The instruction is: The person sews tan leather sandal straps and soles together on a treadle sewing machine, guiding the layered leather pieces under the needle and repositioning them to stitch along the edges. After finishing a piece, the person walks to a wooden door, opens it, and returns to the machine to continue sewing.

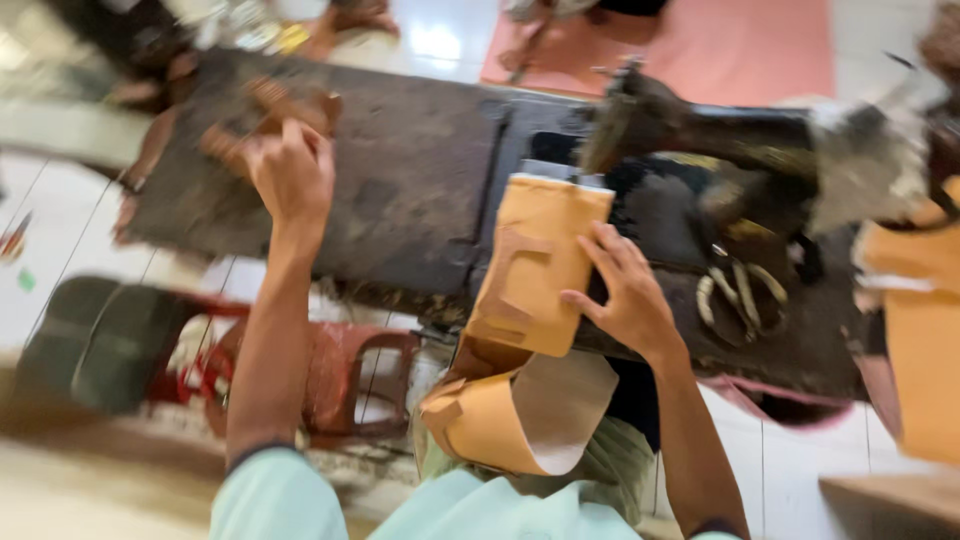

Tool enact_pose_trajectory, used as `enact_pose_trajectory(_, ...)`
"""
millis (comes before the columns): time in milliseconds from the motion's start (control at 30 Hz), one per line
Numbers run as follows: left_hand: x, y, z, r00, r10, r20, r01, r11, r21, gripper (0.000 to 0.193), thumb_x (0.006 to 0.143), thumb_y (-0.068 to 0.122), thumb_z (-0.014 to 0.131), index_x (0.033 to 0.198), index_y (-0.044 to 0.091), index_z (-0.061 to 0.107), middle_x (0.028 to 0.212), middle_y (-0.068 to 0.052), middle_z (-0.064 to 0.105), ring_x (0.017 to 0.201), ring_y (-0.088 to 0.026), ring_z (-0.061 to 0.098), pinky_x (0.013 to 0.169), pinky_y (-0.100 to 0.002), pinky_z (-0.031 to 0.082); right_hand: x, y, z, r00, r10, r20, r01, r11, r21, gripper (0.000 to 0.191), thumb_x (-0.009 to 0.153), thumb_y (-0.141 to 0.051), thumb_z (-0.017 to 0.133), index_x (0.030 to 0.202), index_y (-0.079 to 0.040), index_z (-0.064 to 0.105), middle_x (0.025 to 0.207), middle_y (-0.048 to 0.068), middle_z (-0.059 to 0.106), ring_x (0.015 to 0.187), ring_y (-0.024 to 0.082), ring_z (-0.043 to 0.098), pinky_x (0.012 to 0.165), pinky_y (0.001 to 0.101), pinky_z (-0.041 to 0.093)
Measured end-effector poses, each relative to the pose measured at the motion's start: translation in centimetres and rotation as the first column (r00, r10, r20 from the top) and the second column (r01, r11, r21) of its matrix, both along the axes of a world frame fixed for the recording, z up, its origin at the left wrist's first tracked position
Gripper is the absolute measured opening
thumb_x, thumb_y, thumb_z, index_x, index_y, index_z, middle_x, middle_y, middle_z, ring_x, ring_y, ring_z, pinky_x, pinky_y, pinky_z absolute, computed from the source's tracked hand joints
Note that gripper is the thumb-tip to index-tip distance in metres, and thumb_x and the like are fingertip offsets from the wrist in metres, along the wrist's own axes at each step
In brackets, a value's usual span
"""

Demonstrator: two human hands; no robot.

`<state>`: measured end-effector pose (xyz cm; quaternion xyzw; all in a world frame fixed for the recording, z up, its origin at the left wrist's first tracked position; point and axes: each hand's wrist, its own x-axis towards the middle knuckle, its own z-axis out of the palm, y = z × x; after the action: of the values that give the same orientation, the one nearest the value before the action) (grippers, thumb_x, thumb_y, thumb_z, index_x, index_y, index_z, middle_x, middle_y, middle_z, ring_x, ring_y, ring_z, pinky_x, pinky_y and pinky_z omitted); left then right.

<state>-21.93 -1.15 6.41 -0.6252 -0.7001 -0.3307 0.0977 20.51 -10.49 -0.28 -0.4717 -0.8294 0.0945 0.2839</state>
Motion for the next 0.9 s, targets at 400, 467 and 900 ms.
enact_pose_trajectory(400, 20.0, -6.3, -4.5, 0.818, -0.526, 0.232, 0.532, 0.846, 0.043, 0.038, 0.095, 0.023, 0.076, 0.118, -0.004, 0.065, 0.104, -0.021, 0.071, 0.097, -0.034, 0.067, 0.082, -0.039, 0.053, 0.0, -0.5, 0.6, 0.991, -0.065, -0.119, 0.056, 0.995, -0.08, 0.068, 0.093, -0.037, 0.074, 0.146, -0.001, 0.052, 0.157, 0.017, 0.048, 0.146, 0.036, 0.045, 0.123, 0.0459, 0.033)
enact_pose_trajectory(467, 18.8, -5.3, -4.8, 0.889, -0.418, 0.187, 0.432, 0.901, -0.04, 0.044, 0.094, 0.026, 0.077, 0.121, -0.006, 0.063, 0.101, -0.023, 0.07, 0.093, -0.038, 0.065, 0.078, -0.042, 0.052, 0.0, -0.7, 0.2, 0.976, -0.117, -0.184, 0.099, 0.99, -0.101, 0.064, 0.096, -0.034, 0.073, 0.147, -0.002, 0.052, 0.155, 0.016, 0.051, 0.144, 0.036, 0.047, 0.121, 0.0451, 0.037)
enact_pose_trajectory(900, 19.4, -4.0, -7.0, 0.798, -0.399, 0.453, 0.395, 0.912, 0.107, 0.014, 0.093, 0.011, 0.07, 0.106, 0.006, 0.073, 0.085, -0.013, 0.069, 0.077, -0.029, 0.068, 0.072, -0.041, 0.054, 15.0, 2.2, 7.1, 0.683, -0.542, -0.49, 0.702, 0.302, 0.645, 0.048, 0.113, -0.001, 0.069, 0.153, -0.001, 0.042, 0.152, 0.019, 0.052, 0.143, 0.034, 0.053, 0.118, 0.0447, 0.042)
